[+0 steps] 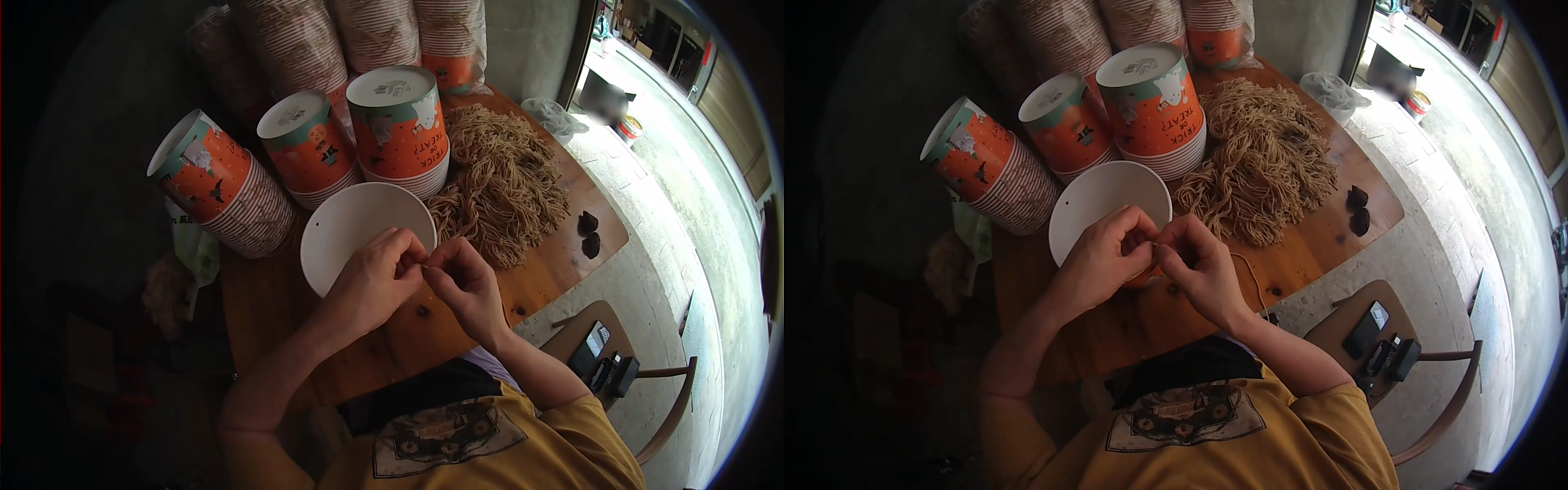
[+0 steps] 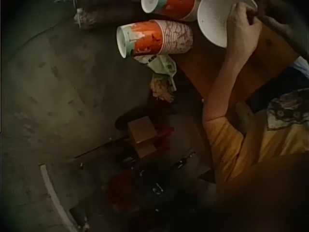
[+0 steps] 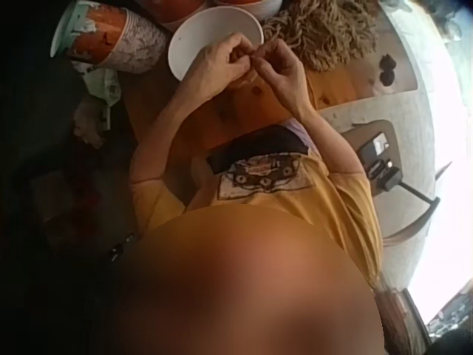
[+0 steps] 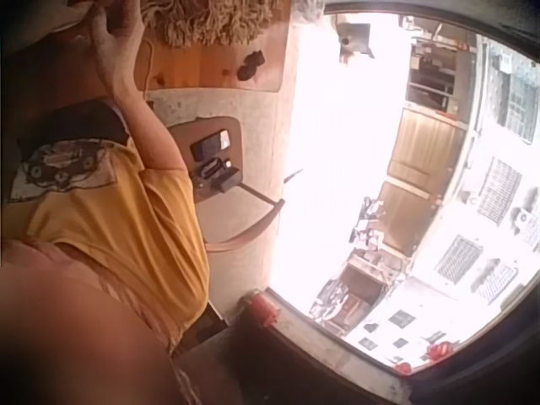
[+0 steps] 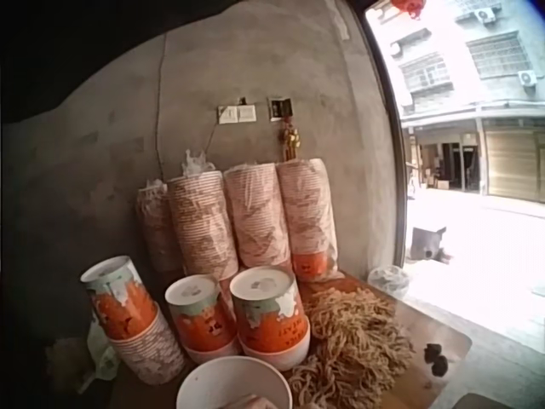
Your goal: Attaching thin string handles to decorative paper buckets for packaging.
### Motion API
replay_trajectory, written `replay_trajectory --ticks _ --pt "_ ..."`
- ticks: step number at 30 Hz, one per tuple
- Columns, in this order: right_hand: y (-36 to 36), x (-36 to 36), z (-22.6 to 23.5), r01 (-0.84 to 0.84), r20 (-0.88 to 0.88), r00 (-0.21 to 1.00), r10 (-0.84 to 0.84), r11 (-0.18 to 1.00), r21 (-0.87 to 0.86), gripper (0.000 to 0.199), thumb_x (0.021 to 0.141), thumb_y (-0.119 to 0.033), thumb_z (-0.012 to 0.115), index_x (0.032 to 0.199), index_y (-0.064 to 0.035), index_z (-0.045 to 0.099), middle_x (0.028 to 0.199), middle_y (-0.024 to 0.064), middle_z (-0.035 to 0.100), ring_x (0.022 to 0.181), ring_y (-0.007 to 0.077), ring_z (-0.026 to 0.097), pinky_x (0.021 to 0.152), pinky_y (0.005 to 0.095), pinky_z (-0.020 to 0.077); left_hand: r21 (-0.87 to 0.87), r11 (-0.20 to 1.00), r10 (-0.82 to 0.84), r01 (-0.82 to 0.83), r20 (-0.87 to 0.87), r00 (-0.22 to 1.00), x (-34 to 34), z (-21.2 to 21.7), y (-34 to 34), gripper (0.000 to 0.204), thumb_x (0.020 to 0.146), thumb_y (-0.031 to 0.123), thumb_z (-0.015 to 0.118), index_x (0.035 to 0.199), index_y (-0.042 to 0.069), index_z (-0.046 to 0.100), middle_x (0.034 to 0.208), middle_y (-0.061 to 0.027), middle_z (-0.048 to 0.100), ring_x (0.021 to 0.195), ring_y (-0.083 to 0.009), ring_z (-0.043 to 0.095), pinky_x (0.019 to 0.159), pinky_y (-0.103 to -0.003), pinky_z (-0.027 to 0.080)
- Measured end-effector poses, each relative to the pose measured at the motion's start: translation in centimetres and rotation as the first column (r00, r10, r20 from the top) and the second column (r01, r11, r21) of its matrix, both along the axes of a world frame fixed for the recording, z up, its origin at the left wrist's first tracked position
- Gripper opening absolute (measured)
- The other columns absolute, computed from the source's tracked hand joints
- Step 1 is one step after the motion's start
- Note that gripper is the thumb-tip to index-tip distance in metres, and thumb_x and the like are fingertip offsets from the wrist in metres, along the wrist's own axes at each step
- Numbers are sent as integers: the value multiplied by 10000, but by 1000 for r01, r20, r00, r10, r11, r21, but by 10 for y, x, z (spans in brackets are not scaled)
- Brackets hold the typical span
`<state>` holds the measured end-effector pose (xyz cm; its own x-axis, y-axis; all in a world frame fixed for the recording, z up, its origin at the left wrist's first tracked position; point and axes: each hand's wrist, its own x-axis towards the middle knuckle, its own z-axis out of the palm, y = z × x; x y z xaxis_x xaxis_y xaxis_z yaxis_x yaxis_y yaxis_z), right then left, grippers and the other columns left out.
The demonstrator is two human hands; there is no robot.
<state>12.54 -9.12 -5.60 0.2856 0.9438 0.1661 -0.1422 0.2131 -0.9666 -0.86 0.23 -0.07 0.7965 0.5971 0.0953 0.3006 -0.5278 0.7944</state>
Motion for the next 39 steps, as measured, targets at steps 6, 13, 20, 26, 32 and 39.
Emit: replay_trajectory --ticks 6,13,20,26,32,39 --pt "-5 1 -3 34 59 998 -34 999 3 113 874 -59 597 947 -51 512 855 -51 513 773 10 465 691 172 389 148 989 0 -8 55 998 2 0 -1 97 818 7 600 887 20 533 845 -54 540 727 -154 584 641 -285 485" --pt "-4 -4 5 151 214 964 -157 988 44 123 871 -66 605 956 -31 524 731 -20 573 620 28 525 557 181 421 474 880 -29 -34 123 992 4 -4 -4 118 795 -46 581 872 26 528 856 -83 513 737 -226 584 619 -327 499" --pt "-2 -3 2 159 208 966 -152 987 -16 99 869 -66 608 916 -28 530 723 -37 548 639 10 490 577 173 406 411 903 48 -123 190 981 -4 -4 -8 166 807 -37 587 955 24 541 875 -106 517 802 -266 575 675 -356 482" --pt "-3 -3 4 165 225 961 -163 986 10 96 873 -63 601 917 -26 525 733 -39 547 649 13 483 581 176 403 317 942 59 -109 163 985 -3 -6 -24 181 826 -23 582 1000 14 545 920 -132 549 860 -312 576 726 -396 476" --pt "0 -1 0 141 193 971 -144 990 25 89 887 -69 594 930 -33 525 779 -32 549 674 15 483 601 174 406 274 958 55 -86 120 991 0 -3 -18 136 853 8 583 986 15 558 920 -137 564 846 -322 601 701 -390 485" --pt "0 1 -7 84 89 992 -88 995 45 84 904 -82 582 942 -22 537 755 15 632 690 56 594 613 205 465 -9 998 65 -64 88 994 1 -3 -8 102 859 5 575 955 0 540 888 -129 591 775 -248 617 678 -336 495"
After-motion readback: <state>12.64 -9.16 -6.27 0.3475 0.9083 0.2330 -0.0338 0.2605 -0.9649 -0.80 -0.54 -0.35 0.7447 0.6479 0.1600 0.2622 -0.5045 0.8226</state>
